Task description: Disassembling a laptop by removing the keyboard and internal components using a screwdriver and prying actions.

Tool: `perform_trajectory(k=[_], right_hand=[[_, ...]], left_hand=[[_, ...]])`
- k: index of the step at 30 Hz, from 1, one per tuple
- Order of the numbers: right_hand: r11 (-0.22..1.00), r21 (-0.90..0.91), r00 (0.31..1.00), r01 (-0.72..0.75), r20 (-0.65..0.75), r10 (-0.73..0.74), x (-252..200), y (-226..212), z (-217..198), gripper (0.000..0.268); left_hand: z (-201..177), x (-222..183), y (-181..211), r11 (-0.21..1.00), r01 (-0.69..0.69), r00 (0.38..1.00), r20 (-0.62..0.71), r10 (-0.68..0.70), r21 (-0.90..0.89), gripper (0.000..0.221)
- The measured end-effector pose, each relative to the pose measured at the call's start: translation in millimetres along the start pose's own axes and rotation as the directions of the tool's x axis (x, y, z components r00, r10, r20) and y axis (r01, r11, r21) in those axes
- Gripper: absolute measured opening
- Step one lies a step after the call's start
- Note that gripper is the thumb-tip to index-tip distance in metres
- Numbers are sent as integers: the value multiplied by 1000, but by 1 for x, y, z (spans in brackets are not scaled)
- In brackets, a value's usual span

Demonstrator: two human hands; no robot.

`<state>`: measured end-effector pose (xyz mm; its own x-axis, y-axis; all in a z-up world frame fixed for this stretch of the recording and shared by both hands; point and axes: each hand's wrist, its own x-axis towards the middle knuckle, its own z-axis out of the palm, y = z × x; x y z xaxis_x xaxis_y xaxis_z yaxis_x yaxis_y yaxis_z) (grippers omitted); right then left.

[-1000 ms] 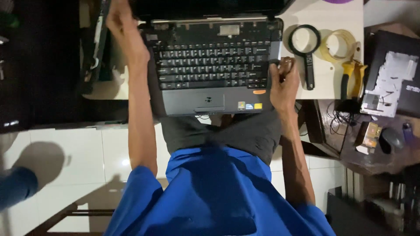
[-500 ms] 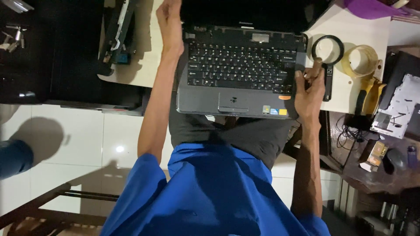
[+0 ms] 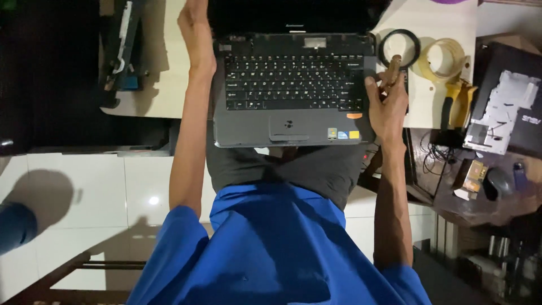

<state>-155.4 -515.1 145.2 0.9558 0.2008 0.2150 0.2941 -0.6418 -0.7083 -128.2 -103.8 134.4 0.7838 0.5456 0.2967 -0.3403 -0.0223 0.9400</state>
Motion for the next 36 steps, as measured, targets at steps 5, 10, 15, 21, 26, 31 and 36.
perform_trajectory(k=[5,10,15,21,26,31,36], right_hand=[[995,65,983,81,-169,-69,5,-7,-1,32],[883,440,953,166,-302,-29,35,-46,-3,30],[421,906,937,30,-172,304,68,-36,24,39],[208,974,972,90,-131,195,67,-24,42,21],[362,919,980,157,-189,57,57,-37,39,15],[568,752,933,335,-347,-92,53,-53,38,20],[838,336,887,430,-331,-322,64,-39,38,36]], left_hand=[[16,-16,5,908,-387,911,-88,404,161,28],[60,-42,63,767,-492,846,17,533,412,24],[102,-48,54,842,-534,794,387,469,75,13],[132,-61,53,877,-473,721,538,437,-79,9],[134,-70,44,860,-510,685,619,384,31,6],[133,-66,35,765,-637,631,634,446,96,5],[127,-55,17,858,-491,746,582,324,152,17]])
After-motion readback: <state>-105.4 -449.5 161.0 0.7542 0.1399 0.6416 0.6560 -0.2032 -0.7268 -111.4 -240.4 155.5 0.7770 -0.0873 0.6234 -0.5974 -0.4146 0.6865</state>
